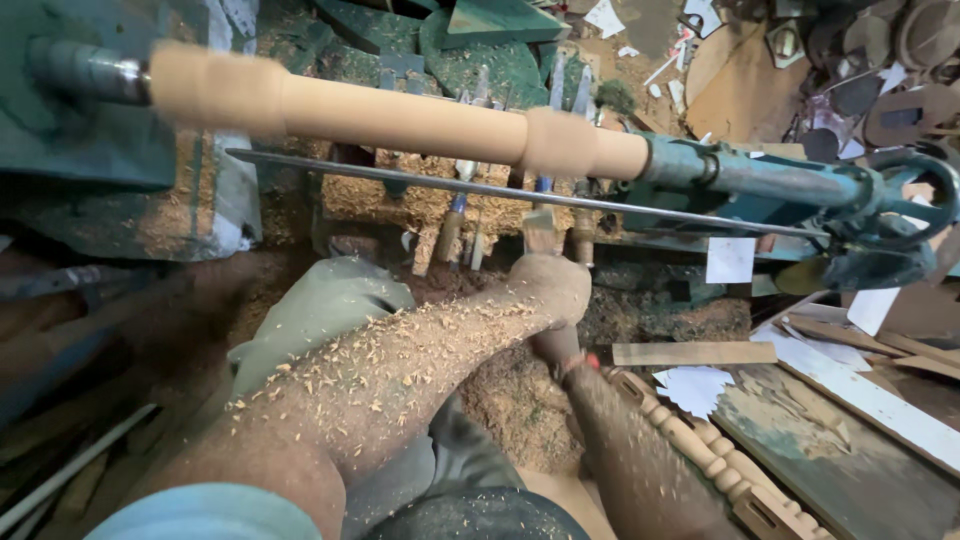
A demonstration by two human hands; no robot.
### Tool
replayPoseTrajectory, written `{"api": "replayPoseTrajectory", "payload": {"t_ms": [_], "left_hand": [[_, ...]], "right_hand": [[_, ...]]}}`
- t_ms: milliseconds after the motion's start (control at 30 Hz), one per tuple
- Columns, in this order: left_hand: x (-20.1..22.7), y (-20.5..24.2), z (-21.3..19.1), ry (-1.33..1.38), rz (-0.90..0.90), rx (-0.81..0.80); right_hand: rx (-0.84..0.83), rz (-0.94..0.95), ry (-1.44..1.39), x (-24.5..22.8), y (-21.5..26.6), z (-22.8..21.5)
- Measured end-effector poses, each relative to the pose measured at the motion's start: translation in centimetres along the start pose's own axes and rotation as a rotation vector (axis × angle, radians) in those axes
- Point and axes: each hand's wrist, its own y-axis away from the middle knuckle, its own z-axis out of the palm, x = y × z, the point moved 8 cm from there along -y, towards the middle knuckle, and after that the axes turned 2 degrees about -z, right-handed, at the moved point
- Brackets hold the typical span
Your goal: The person uses a lathe and various chisels to shape a rotating piece of wood into a decorative spindle, applying different tools to carve grooves and smooth the surface.
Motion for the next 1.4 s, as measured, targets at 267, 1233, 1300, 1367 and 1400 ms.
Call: {"api": "replayPoseTrajectory", "payload": {"t_ms": [267, 1233, 1300, 1367, 1400], "left_hand": [[-1.5, 1.0, -2.6, -0.015, -0.094, 0.089], [-1.6, 3.2, -3.5, 0.056, -0.043, 0.082], [-1.5, 3.1, -3.4, 0.015, -0.051, 0.058], [-1.5, 2.9, -3.5, -0.018, -0.043, 0.064], [-1.4, 2.9, -3.5, -0.032, -0.038, 0.065]], "right_hand": [[0.073, 0.036, 0.216, -4.4, -9.9, -2.2], [-0.007, -0.26, 0.357, -0.2, -16.0, -6.6], [-0.11, -0.606, 0.752, -3.0, -14.7, -6.1], [-0.076, -0.609, 0.513, -3.8, -14.0, -8.2], [-0.061, -0.607, 0.395, -3.9, -13.5, -9.0]]}}
